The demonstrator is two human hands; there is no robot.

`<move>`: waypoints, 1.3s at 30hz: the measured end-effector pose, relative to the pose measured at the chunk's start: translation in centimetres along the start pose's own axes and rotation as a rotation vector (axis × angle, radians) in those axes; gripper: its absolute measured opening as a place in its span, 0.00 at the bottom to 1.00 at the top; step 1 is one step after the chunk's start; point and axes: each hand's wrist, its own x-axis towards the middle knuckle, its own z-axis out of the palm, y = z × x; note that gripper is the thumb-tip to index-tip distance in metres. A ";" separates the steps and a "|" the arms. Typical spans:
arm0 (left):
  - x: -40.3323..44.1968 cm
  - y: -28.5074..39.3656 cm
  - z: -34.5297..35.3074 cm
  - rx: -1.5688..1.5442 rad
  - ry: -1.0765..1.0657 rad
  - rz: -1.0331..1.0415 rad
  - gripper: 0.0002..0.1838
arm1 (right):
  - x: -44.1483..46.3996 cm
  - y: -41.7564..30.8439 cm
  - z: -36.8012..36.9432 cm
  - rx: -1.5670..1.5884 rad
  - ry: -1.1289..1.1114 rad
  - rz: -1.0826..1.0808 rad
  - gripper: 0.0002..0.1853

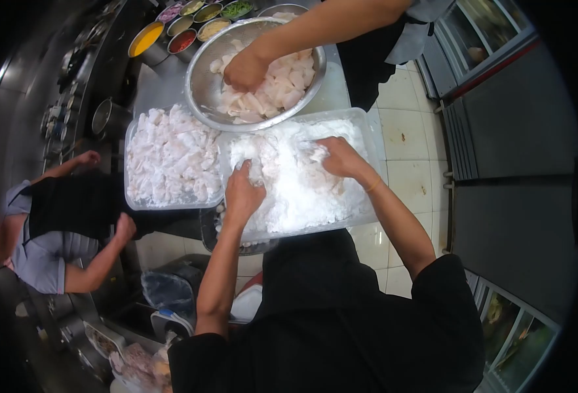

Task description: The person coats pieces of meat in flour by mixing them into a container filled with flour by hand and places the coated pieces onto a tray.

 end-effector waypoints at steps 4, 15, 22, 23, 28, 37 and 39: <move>-0.2 2.1 1.2 0.258 -0.033 -0.019 0.48 | -2.8 0.9 0.0 -0.246 -0.153 0.040 0.38; 4.4 2.8 2.4 -0.256 0.169 0.027 0.32 | 0.4 -2.6 2.3 0.056 0.087 0.015 0.26; 0.5 2.4 -0.5 -0.215 0.123 -0.076 0.33 | 0.3 0.9 0.9 0.160 0.083 -0.036 0.25; 0.2 1.5 -0.1 -0.176 0.072 -0.094 0.35 | 0.1 1.5 0.7 0.166 0.118 -0.069 0.25; -1.6 3.6 0.0 0.078 -0.099 -0.090 0.44 | -1.3 -0.7 1.0 -0.313 -0.107 0.086 0.42; 0.7 2.2 1.7 -0.488 -0.096 -0.193 0.49 | 0.6 0.1 5.1 -0.044 -0.023 0.049 0.47; -0.1 3.4 0.1 -0.474 -0.131 -0.155 0.48 | 0.2 -1.3 4.0 -0.021 -0.060 0.054 0.47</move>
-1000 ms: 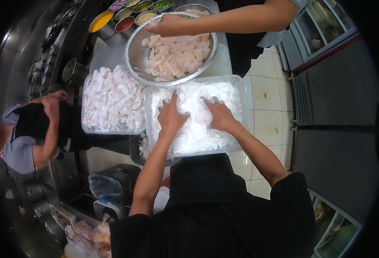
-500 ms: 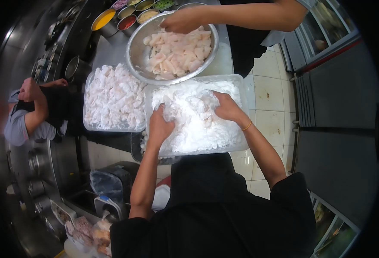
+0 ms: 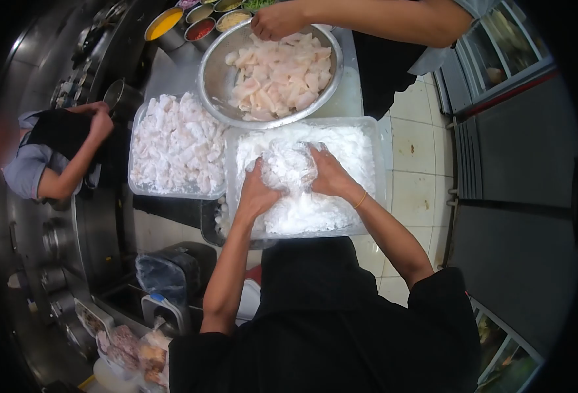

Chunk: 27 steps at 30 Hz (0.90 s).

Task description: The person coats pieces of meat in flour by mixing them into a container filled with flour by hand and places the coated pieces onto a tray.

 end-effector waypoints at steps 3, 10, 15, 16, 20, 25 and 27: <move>-0.2 -0.2 1.0 0.259 0.026 0.030 0.49 | -0.7 -0.4 1.1 -0.055 0.008 -0.078 0.46; 1.3 -1.8 1.1 0.047 0.076 -0.044 0.51 | 0.0 -1.9 3.1 -0.080 0.134 -0.080 0.43; 2.0 -4.2 1.5 -0.086 0.080 -0.047 0.51 | -0.5 -2.7 2.7 -0.100 0.127 -0.093 0.40; 1.7 -4.1 1.4 -0.046 0.073 -0.049 0.51 | -0.6 -3.1 2.5 -0.124 0.110 -0.078 0.39; 1.2 -2.0 1.4 0.005 0.046 -0.033 0.52 | -1.2 -4.3 2.4 -0.131 0.138 -0.003 0.36; 0.8 -2.2 1.2 -0.386 0.023 0.028 0.46 | -0.9 -3.6 3.2 -0.054 0.316 -0.112 0.33; 0.4 -1.6 0.5 -0.520 -0.024 0.093 0.45 | -0.8 -5.1 1.9 -0.013 0.299 -0.135 0.33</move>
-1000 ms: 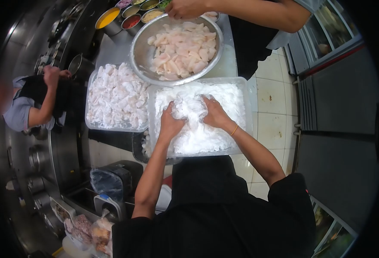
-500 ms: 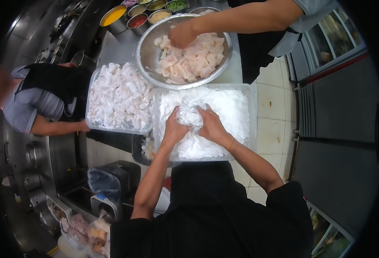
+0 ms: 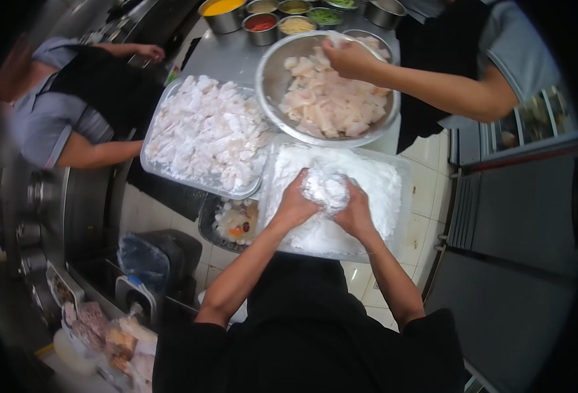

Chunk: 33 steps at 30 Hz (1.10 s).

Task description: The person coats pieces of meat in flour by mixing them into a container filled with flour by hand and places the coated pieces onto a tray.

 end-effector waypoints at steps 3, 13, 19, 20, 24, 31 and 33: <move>0.1 3.2 -1.2 0.034 0.067 -0.033 0.45 | 1.7 -2.6 -0.9 -0.008 0.003 -0.045 0.31; 3.2 4.8 -17.6 -0.266 0.377 0.188 0.37 | 16.2 -10.9 10.1 0.083 -0.183 -0.274 0.35; 7.6 -1.7 -28.3 0.155 0.610 0.148 0.35 | 24.5 -8.5 20.8 -0.060 -0.235 -0.301 0.32; 8.2 -3.1 -30.4 0.304 0.680 0.168 0.34 | 24.6 -7.5 21.4 -0.110 -0.221 -0.302 0.31; 7.1 -3.4 -34.2 0.672 0.907 0.257 0.35 | 24.6 -8.1 18.2 -0.207 -0.256 -0.322 0.27; 6.0 -6.1 -38.1 1.031 0.793 0.113 0.35 | 12.6 -10.2 6.5 -0.061 -0.214 -0.216 0.21; 5.3 -7.3 -38.1 1.105 0.763 0.099 0.36 | 8.5 -8.8 4.5 -0.216 -0.289 -0.070 0.22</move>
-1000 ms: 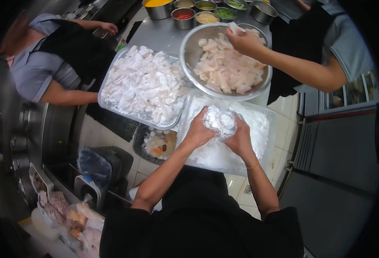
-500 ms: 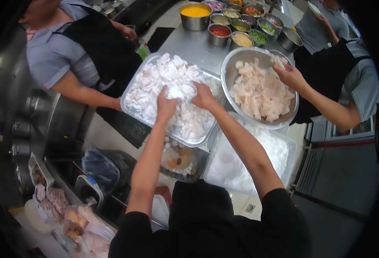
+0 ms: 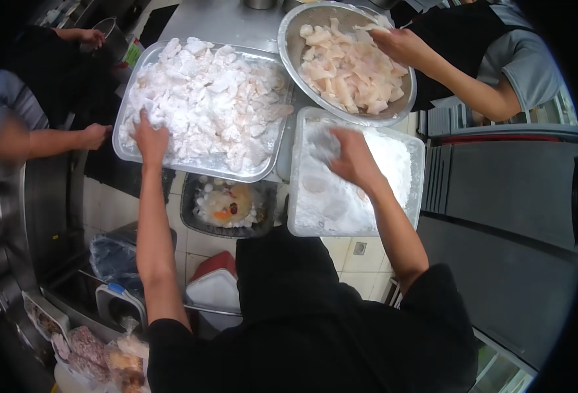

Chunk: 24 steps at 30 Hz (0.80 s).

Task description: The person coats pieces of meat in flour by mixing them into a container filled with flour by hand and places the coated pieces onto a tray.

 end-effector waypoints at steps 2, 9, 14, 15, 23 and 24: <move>-1.1 0.6 0.1 -0.007 -0.014 -0.013 0.38 | -3.8 1.3 1.8 -0.162 0.013 -0.050 0.20; -4.7 2.9 -1.5 -0.086 0.015 -0.021 0.36 | -5.6 2.8 4.7 -0.021 -0.031 0.052 0.20; -4.8 3.7 -3.8 -0.119 0.042 -0.091 0.36 | -2.3 -2.0 2.8 0.283 0.216 0.047 0.17; -4.9 3.3 -3.2 -0.150 0.067 -0.135 0.37 | -0.8 -3.0 3.2 0.299 0.210 -0.014 0.17; -6.5 10.3 -8.0 -0.399 0.181 -0.138 0.28 | 10.7 -5.5 12.7 0.176 0.197 -0.186 0.18; -6.4 11.0 -8.1 -0.411 0.177 -0.107 0.27 | 10.2 -5.5 11.7 0.211 0.277 -0.220 0.19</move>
